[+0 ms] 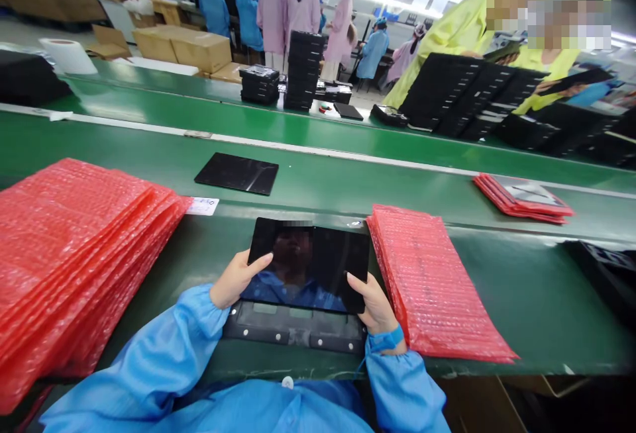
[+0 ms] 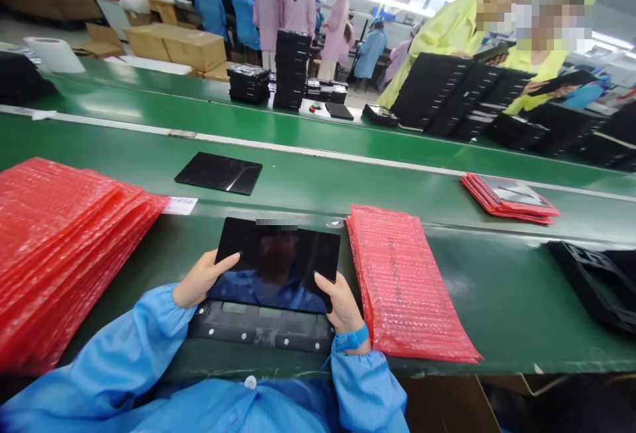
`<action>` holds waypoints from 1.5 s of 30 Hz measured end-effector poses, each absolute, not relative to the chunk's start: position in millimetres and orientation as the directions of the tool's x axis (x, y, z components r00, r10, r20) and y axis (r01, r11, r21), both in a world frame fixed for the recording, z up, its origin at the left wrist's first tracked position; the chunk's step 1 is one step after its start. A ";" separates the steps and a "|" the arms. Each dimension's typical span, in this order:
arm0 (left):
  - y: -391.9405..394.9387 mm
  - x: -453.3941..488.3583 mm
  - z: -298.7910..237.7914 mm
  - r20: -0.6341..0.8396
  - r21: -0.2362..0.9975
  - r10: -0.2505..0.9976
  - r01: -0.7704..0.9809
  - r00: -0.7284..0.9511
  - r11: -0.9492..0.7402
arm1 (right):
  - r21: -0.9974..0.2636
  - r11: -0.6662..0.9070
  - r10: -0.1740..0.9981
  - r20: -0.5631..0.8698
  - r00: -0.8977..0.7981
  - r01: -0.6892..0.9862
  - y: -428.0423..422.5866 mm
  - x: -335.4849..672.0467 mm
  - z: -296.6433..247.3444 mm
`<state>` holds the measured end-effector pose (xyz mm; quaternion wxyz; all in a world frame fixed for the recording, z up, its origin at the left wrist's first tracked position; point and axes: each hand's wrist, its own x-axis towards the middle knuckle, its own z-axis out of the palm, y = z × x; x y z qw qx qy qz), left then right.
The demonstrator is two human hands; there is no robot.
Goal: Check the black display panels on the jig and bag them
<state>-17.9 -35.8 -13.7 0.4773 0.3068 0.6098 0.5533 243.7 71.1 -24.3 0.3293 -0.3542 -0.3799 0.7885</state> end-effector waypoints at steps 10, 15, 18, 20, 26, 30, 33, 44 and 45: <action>-35.2 -19.2 -14.8 -0.256 0.966 0.906 -0.124 -0.339 0.226 | -0.833 -0.485 0.788 -0.285 -0.545 -0.265 70.4 244.2 -24.9; -34.8 -21.9 -18.2 -0.290 0.957 0.900 -0.109 -0.325 0.269 | -0.827 -0.476 0.791 -0.254 -0.556 -0.300 71.2 242.4 -26.8; -33.8 -24.0 -20.3 -0.308 0.951 0.897 -0.118 -0.318 0.285 | -0.828 -0.463 0.799 -0.234 -0.554 -0.318 72.1 241.1 -27.9; -33.7 -24.5 -20.5 -0.321 0.947 0.893 -0.132 -0.317 0.294 | -0.829 -0.455 0.801 -0.221 -0.556 -0.326 72.8 240.5 -28.2; -34.1 -23.6 -17.1 -0.354 0.933 0.885 -0.179 -0.303 0.312 | -0.821 -0.460 0.798 -0.215 -0.563 -0.339 73.4 240.3 -27.7; -33.4 -24.2 -16.2 -0.359 0.932 0.881 -0.169 -0.308 0.321 | -0.819 -0.462 0.797 -0.216 -0.564 -0.339 73.1 240.3 -27.2; -32.9 -24.8 -17.1 -0.364 0.930 0.879 -0.175 -0.307 0.324 | -0.816 -0.469 0.795 -0.224 -0.563 -0.337 72.9 240.0 -27.0; -34.1 -24.2 -17.0 -0.342 0.937 0.895 -0.174 -0.284 0.303 | -0.824 -0.454 0.794 -0.201 -0.574 -0.339 73.2 241.0 -28.7; -34.3 -24.2 -17.1 -0.340 0.938 0.896 -0.173 -0.286 0.301 | -0.825 -0.452 0.794 -0.198 -0.575 -0.339 73.3 240.9 -29.0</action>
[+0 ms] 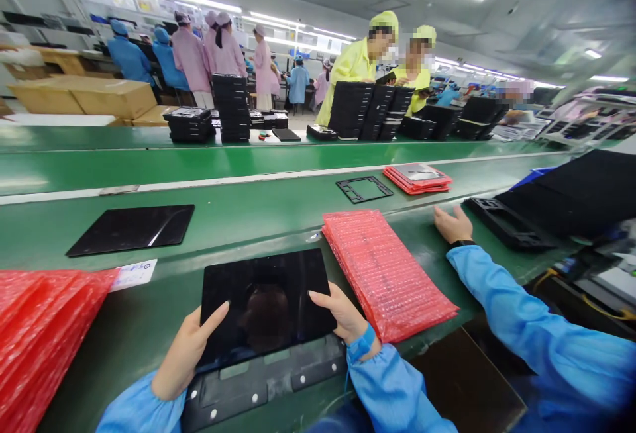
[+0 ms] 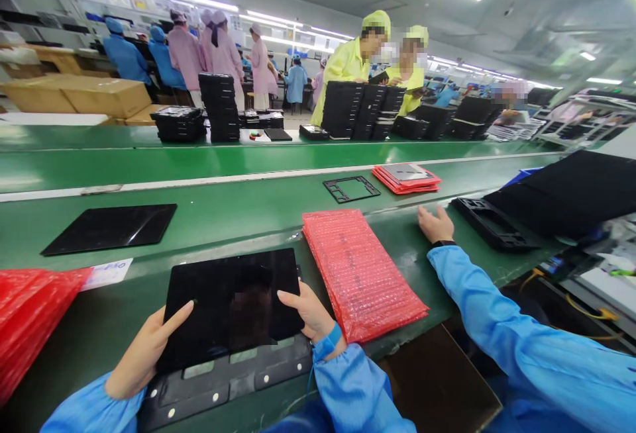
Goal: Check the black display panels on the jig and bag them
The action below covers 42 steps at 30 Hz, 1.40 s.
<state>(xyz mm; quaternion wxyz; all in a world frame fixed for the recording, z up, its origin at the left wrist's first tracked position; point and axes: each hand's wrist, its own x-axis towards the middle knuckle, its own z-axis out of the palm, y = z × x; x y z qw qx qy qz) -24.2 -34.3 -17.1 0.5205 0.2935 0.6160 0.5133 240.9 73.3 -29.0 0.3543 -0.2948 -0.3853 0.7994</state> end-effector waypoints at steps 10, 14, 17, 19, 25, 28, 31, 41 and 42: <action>-35.0 -22.5 -12.4 -0.332 0.942 0.899 -0.142 -0.287 0.303 | -0.828 -0.450 0.792 -0.197 -0.578 -0.334 72.8 241.1 -30.0; -36.2 -20.1 -8.4 -0.323 0.946 0.898 -0.134 -0.299 0.296 | -0.827 -0.456 0.789 -0.204 -0.580 -0.329 72.0 240.9 -28.3; -36.1 -19.3 -7.5 -0.314 0.949 0.898 -0.134 -0.307 0.286 | -0.831 -0.455 0.790 -0.211 -0.576 -0.321 71.4 241.0 -27.4; -35.7 -19.3 -7.9 -0.310 0.950 0.902 -0.138 -0.301 0.280 | -0.837 -0.450 0.792 -0.212 -0.573 -0.312 71.3 241.2 -27.4; -36.3 -20.5 -11.7 -0.306 0.951 0.906 -0.140 -0.294 0.276 | -0.836 -0.459 0.790 -0.229 -0.569 -0.301 71.3 242.3 -27.4; -36.4 -21.6 -15.2 -0.308 0.950 0.906 -0.146 -0.289 0.276 | -0.827 -0.468 0.786 -0.228 -0.574 -0.311 71.0 242.7 -26.6; -35.8 -22.5 -17.8 -0.312 0.948 0.905 -0.156 -0.288 0.277 | -0.821 -0.479 0.786 -0.244 -0.568 -0.311 70.5 242.7 -25.2; -35.4 -21.5 -13.8 -0.311 0.948 0.908 -0.164 -0.281 0.274 | -0.830 -0.474 0.787 -0.250 -0.565 -0.294 69.5 241.8 -22.5; -35.7 -21.5 -13.8 -0.312 0.947 0.907 -0.164 -0.281 0.275 | -0.830 -0.475 0.787 -0.251 -0.564 -0.294 69.3 241.7 -22.6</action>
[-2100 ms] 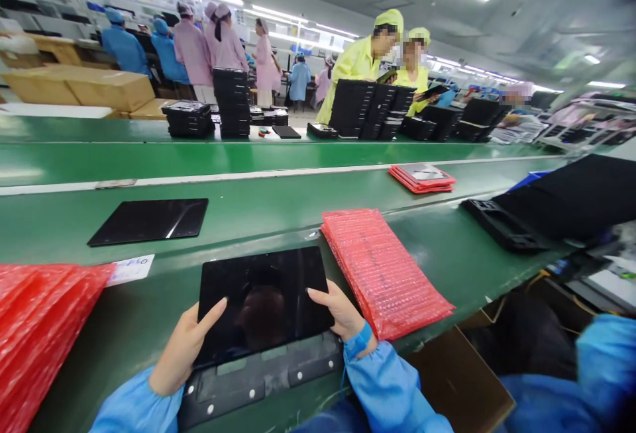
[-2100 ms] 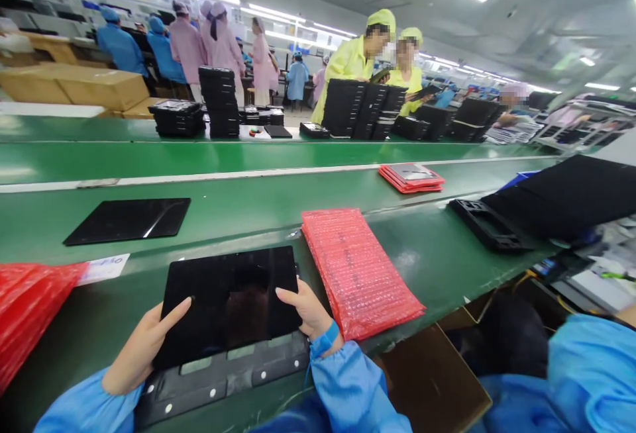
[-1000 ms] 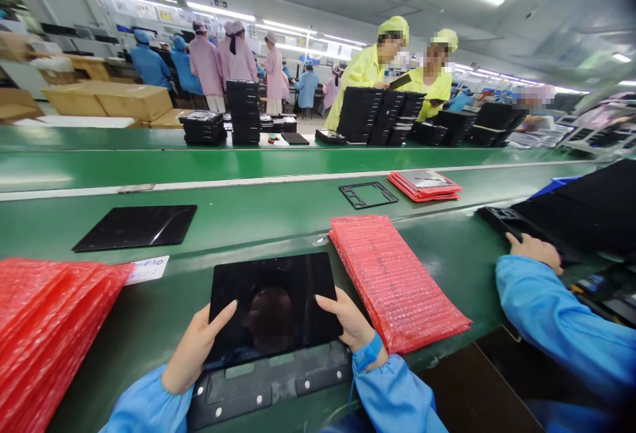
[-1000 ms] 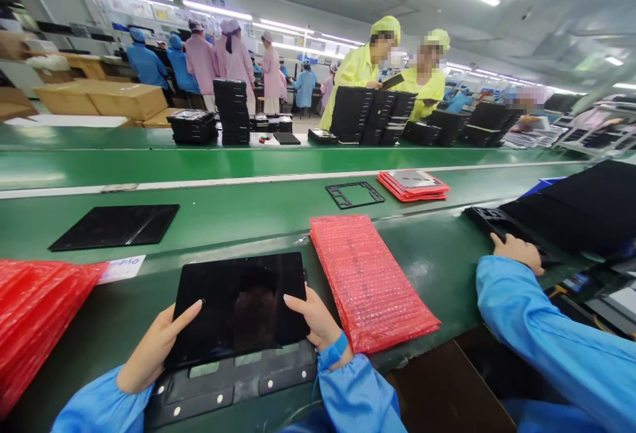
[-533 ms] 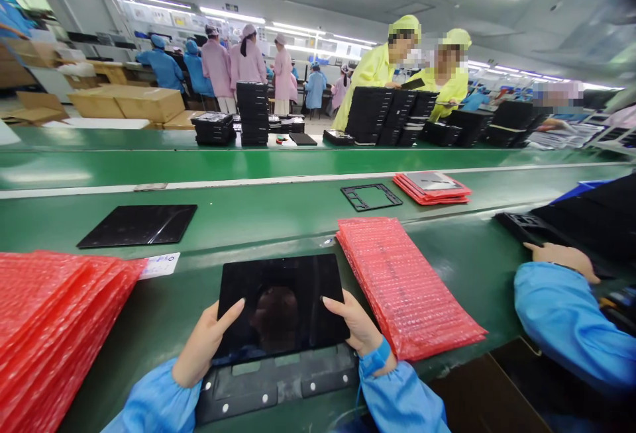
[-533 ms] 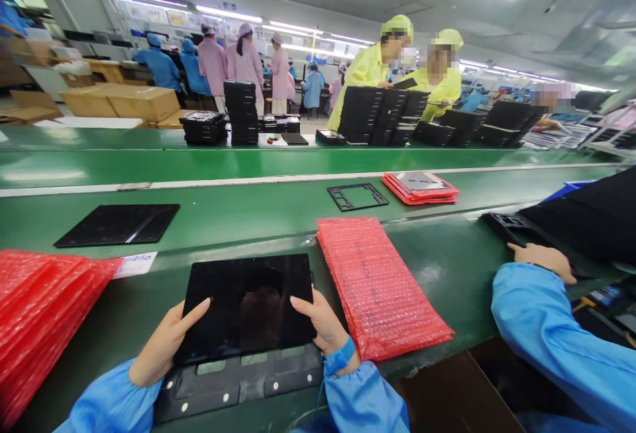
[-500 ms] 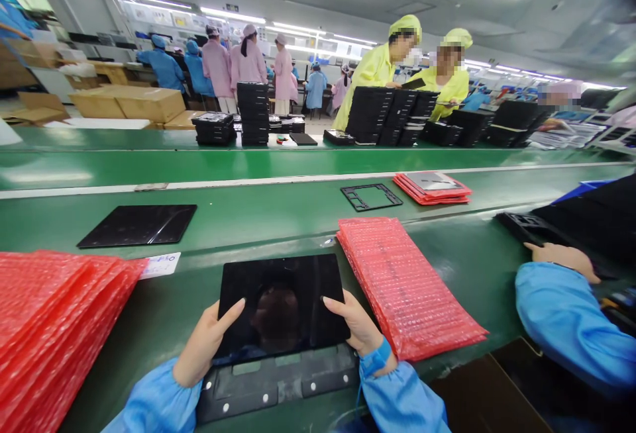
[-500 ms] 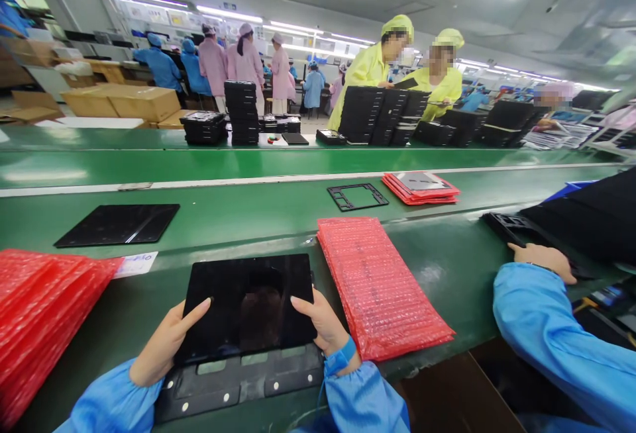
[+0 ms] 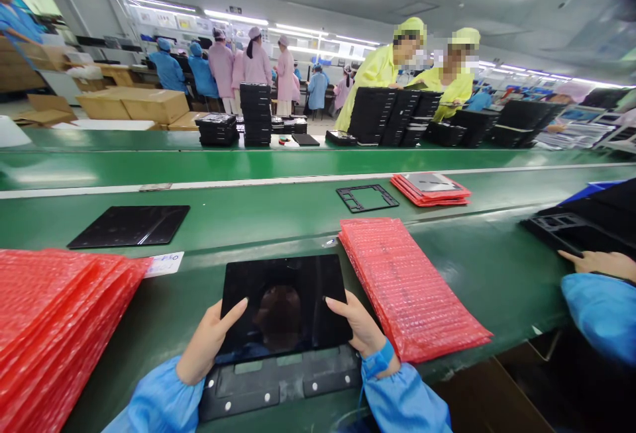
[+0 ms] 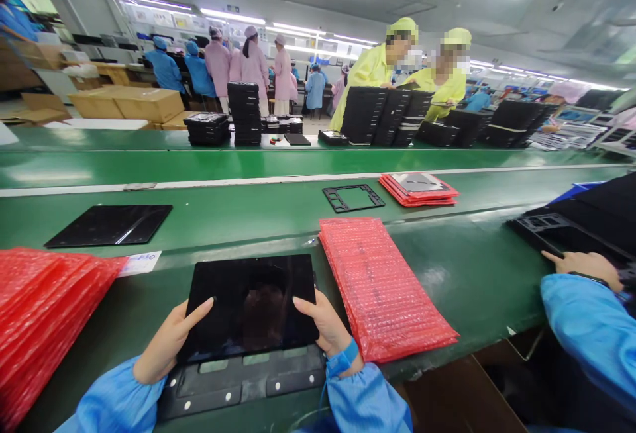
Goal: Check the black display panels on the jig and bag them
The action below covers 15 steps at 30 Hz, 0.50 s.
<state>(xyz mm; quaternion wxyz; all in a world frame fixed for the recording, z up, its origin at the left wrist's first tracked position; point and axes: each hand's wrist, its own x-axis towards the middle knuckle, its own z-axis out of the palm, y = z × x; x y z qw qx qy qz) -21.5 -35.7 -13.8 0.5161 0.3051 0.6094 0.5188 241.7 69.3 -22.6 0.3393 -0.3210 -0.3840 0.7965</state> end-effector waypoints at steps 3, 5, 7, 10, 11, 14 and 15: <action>-36.2 -21.1 -13.7 -0.313 0.948 0.904 -0.158 -0.290 0.277 | -0.826 -0.477 0.786 -0.248 -0.567 -0.300 69.1 241.4 -22.5; -36.0 -20.6 -13.1 -0.311 0.949 0.902 -0.155 -0.298 0.276 | -0.827 -0.475 0.787 -0.245 -0.567 -0.302 69.3 241.4 -22.5; -35.8 -20.1 -12.4 -0.307 0.950 0.902 -0.156 -0.303 0.271 | -0.829 -0.474 0.786 -0.245 -0.568 -0.298 69.5 241.5 -22.8; -36.1 -20.3 -12.7 -0.303 0.951 0.903 -0.164 -0.305 0.263 | -0.832 -0.473 0.783 -0.247 -0.572 -0.289 69.7 242.0 -23.9; -36.3 -20.6 -13.2 -0.302 0.951 0.904 -0.166 -0.302 0.262 | -0.833 -0.473 0.783 -0.247 -0.572 -0.288 69.6 242.2 -24.4; -37.1 -21.6 -15.1 -0.305 0.949 0.908 -0.174 -0.287 0.263 | -0.831 -0.472 0.785 -0.244 -0.569 -0.295 69.4 242.5 -25.3; -37.3 -21.9 -15.5 -0.306 0.948 0.909 -0.173 -0.283 0.266 | -0.830 -0.473 0.786 -0.245 -0.568 -0.296 69.3 242.5 -25.5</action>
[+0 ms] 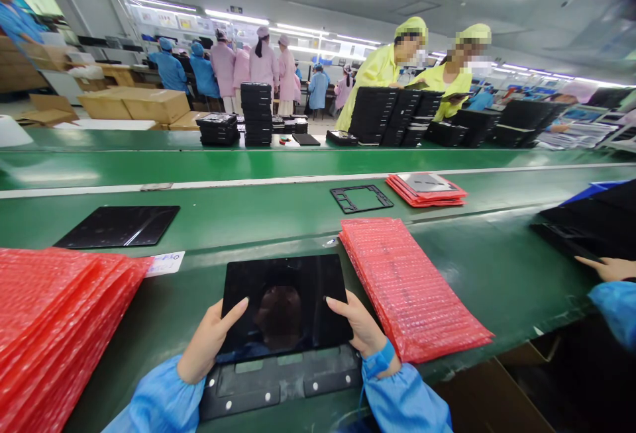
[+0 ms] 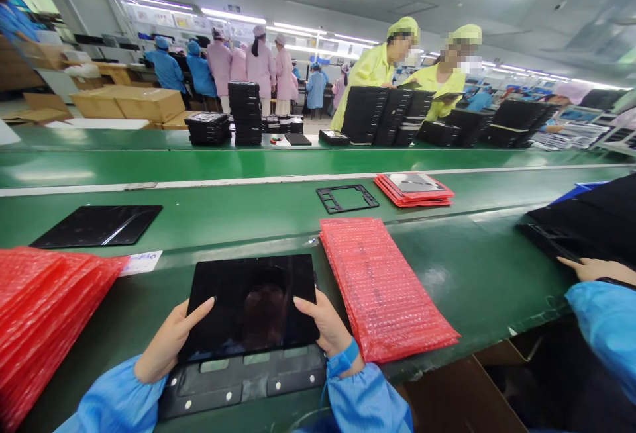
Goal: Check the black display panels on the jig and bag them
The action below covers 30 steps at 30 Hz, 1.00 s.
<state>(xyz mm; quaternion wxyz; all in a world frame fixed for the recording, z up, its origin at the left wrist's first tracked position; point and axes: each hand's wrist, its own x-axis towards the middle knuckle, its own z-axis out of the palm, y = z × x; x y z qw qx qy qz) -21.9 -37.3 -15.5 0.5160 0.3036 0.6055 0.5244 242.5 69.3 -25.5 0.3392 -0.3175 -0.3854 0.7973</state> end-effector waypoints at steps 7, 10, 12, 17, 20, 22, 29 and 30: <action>-35.8 -21.4 -15.3 -0.307 0.949 0.906 -0.166 -0.291 0.268 | -0.827 -0.482 0.787 -0.262 -0.558 -0.291 70.1 242.2 -25.2; -35.1 -21.0 -14.6 -0.302 0.950 0.908 -0.171 -0.291 0.261 | -0.829 -0.476 0.785 -0.251 -0.566 -0.292 70.7 242.5 -25.7; -35.3 -20.9 -14.3 -0.300 0.951 0.908 -0.168 -0.291 0.260 | -0.830 -0.475 0.784 -0.247 -0.570 -0.293 70.9 242.8 -26.4; -36.5 -20.4 -14.4 -0.304 0.949 0.911 -0.170 -0.280 0.265 | -0.830 -0.471 0.786 -0.242 -0.569 -0.297 70.9 243.5 -28.8; -36.1 -20.5 -15.4 -0.306 0.948 0.912 -0.175 -0.271 0.266 | -0.832 -0.468 0.785 -0.238 -0.571 -0.297 70.8 243.5 -29.2; -35.6 -20.9 -16.1 -0.305 0.948 0.914 -0.174 -0.267 0.266 | -0.831 -0.470 0.784 -0.239 -0.573 -0.296 70.7 243.4 -28.7; -36.5 -21.7 -16.5 -0.313 0.946 0.909 -0.173 -0.276 0.274 | -0.827 -0.473 0.782 -0.236 -0.576 -0.304 70.1 243.4 -26.1; -36.6 -21.6 -16.6 -0.314 0.946 0.909 -0.174 -0.276 0.274 | -0.826 -0.475 0.782 -0.237 -0.577 -0.305 70.2 243.4 -25.7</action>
